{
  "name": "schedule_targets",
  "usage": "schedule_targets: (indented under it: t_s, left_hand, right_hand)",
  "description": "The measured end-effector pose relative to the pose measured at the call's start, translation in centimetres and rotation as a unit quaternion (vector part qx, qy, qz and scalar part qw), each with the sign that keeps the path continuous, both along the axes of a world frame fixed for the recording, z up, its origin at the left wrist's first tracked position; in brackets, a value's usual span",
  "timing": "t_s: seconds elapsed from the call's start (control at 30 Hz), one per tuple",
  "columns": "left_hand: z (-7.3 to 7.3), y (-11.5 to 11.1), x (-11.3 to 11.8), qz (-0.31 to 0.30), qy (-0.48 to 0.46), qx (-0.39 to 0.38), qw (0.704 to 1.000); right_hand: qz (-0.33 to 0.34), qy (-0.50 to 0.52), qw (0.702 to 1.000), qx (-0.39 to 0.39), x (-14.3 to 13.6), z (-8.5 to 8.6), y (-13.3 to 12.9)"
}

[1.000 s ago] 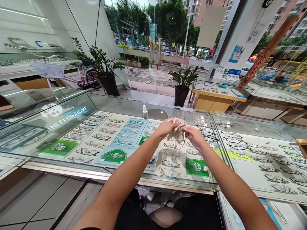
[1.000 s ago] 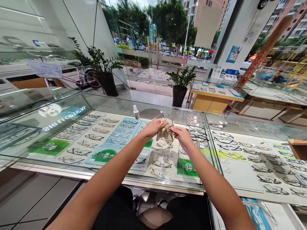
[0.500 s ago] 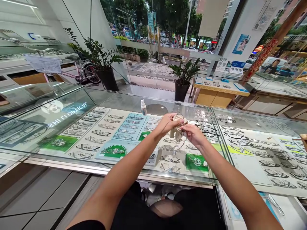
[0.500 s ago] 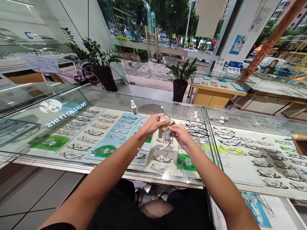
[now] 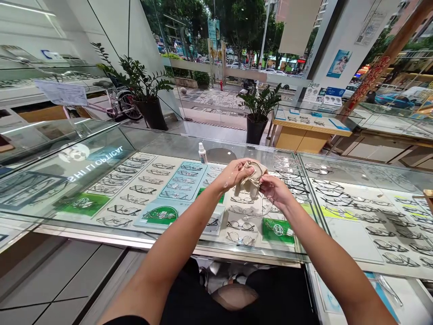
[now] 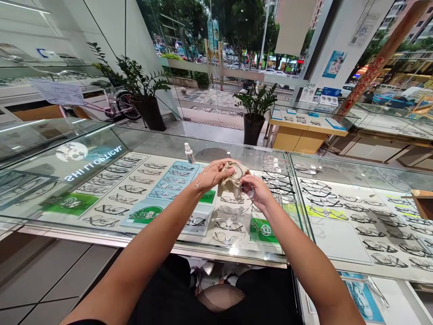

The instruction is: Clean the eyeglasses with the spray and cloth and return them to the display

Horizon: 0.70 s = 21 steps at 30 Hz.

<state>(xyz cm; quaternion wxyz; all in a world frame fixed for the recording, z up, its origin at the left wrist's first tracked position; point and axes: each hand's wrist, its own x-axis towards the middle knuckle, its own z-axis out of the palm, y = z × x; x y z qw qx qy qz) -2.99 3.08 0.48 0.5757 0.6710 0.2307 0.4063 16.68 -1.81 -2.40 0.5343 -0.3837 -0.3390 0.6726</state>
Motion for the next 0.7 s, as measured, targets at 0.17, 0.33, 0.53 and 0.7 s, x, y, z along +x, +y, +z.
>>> schedule_targets:
  t_s: [0.17, 0.33, 0.53, 0.7]
  left_hand:
    - [0.0, -0.1, 0.5, 0.028, 0.0, -0.027, 0.999]
    - [-0.8, -0.7, 2.1, 0.103, -0.044, -0.141, 0.984]
    - [-1.6, -0.6, 3.0, 0.034, -0.129, -0.201, 0.97]
    - [-1.1, -0.7, 2.5, -0.017, -0.125, -0.189, 0.974]
  right_hand:
    - [0.006, -0.014, 1.0, -0.006, -0.2, -0.2, -0.1]
    - [0.026, -0.005, 1.0, -0.001, -0.5, -0.4, -0.4]
    - [-0.01, 0.012, 1.0, -0.004, -0.2, -0.2, -0.1]
    - [0.005, 0.023, 1.0, -0.012, -0.1, -0.3, -0.1]
